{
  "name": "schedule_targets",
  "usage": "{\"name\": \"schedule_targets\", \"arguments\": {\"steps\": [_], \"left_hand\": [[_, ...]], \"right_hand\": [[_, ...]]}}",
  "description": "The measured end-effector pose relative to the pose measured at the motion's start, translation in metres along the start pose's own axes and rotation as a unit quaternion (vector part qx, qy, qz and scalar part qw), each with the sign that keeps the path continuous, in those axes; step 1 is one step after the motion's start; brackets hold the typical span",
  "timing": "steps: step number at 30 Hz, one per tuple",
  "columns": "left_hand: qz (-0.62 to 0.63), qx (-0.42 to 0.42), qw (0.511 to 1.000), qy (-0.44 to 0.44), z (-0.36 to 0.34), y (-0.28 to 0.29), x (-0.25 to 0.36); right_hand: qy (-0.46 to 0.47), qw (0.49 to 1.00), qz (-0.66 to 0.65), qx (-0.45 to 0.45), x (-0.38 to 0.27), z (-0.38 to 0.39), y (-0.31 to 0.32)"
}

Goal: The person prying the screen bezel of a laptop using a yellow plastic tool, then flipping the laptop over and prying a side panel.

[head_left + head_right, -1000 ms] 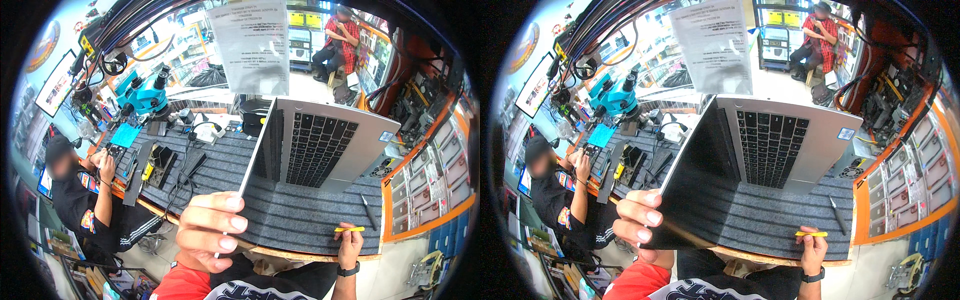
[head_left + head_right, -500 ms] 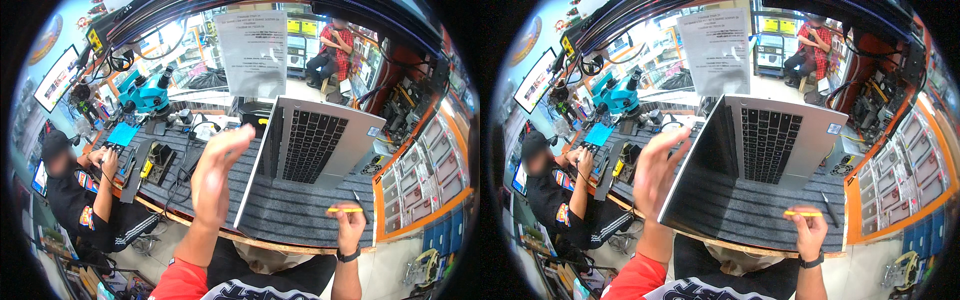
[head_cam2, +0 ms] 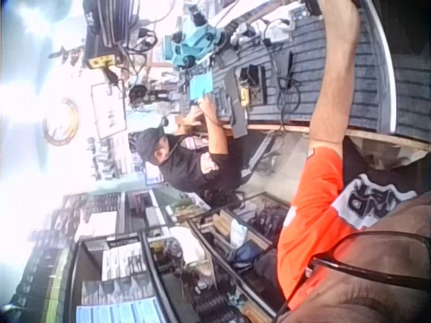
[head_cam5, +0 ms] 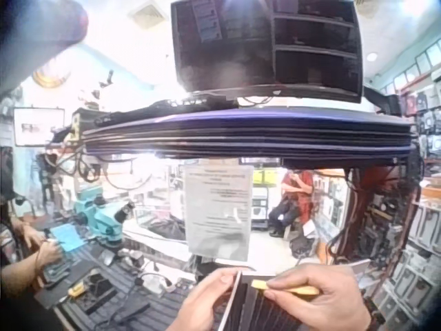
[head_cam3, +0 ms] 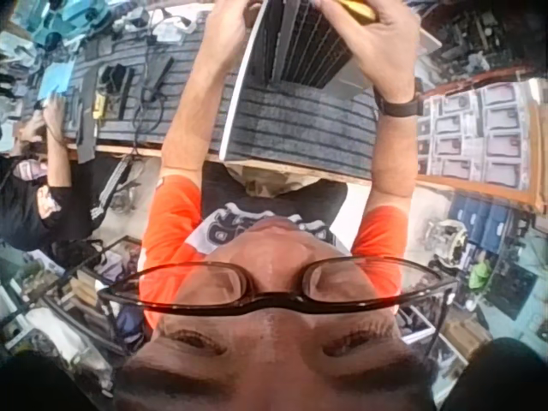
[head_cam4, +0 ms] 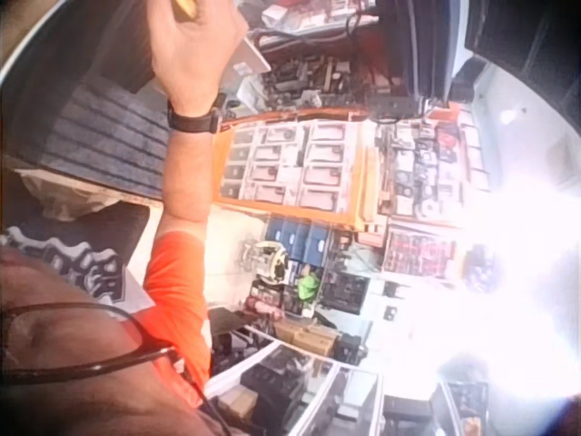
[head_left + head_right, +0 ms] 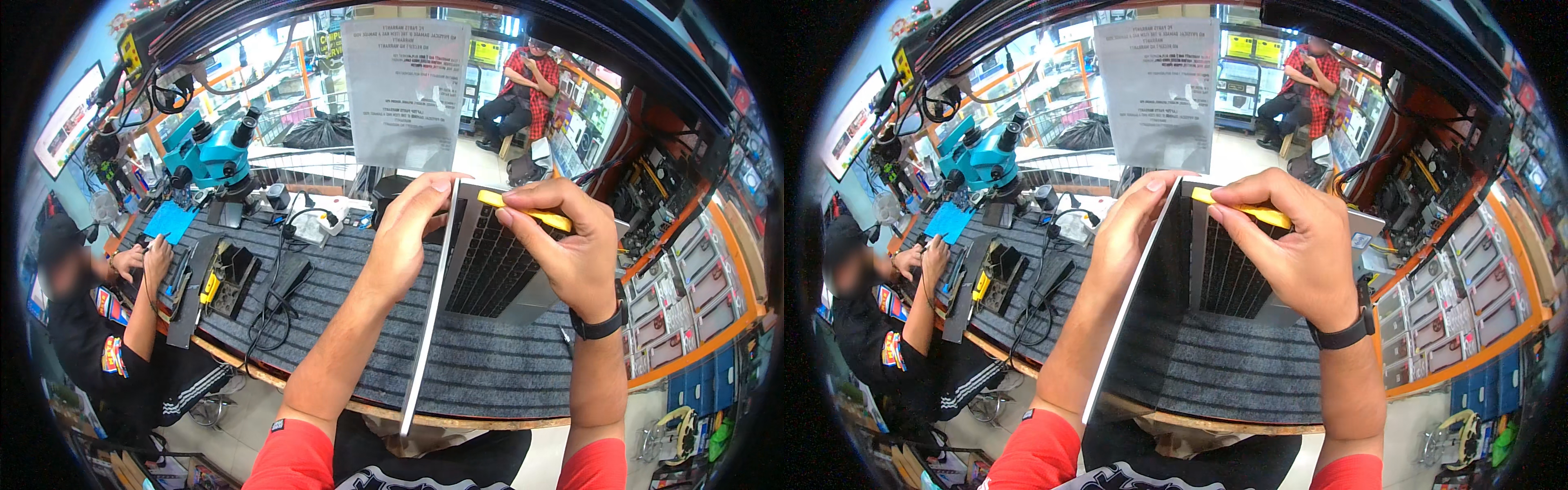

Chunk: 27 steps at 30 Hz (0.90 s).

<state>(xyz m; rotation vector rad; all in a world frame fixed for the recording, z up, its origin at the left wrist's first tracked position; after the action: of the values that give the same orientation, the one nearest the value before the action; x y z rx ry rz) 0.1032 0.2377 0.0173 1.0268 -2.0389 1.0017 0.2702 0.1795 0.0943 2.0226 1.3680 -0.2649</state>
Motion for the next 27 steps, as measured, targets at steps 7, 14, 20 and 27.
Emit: {"name": "schedule_targets", "arguments": {"steps": [7,14,20,27], "left_hand": [[-0.040,-0.006,0.999,-0.004,-0.005,0.008,0.004],[0.019,-0.004,1.000,-0.009,0.000,0.005,-0.001],[0.002,-0.032,0.999,-0.021,0.010,-0.008,0.003],[-0.002,-0.009,1.000,0.002,0.012,-0.011,0.003]], "right_hand": [[0.063,0.995,0.069,-0.029,-0.001,-0.027,0.000],[0.133,0.981,0.134,-0.042,-0.003,-0.030,-0.008],[0.174,0.971,0.157,-0.039,-0.007,-0.026,-0.017],[0.182,0.975,0.126,-0.036,-0.003,-0.027,-0.017]]}}
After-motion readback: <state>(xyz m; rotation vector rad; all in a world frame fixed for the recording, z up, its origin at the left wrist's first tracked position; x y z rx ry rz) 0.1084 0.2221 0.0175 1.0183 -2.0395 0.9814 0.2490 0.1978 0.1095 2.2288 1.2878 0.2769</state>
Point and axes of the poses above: each hand's wrist, its own z-axis away from the middle knuckle, its own y-axis out of the back of the hand, x = y × z, the point moved 7 cm from there along -z, towards the middle knuckle, and after that the axes turned 6 degrees about -y, right-handed, at the moved point
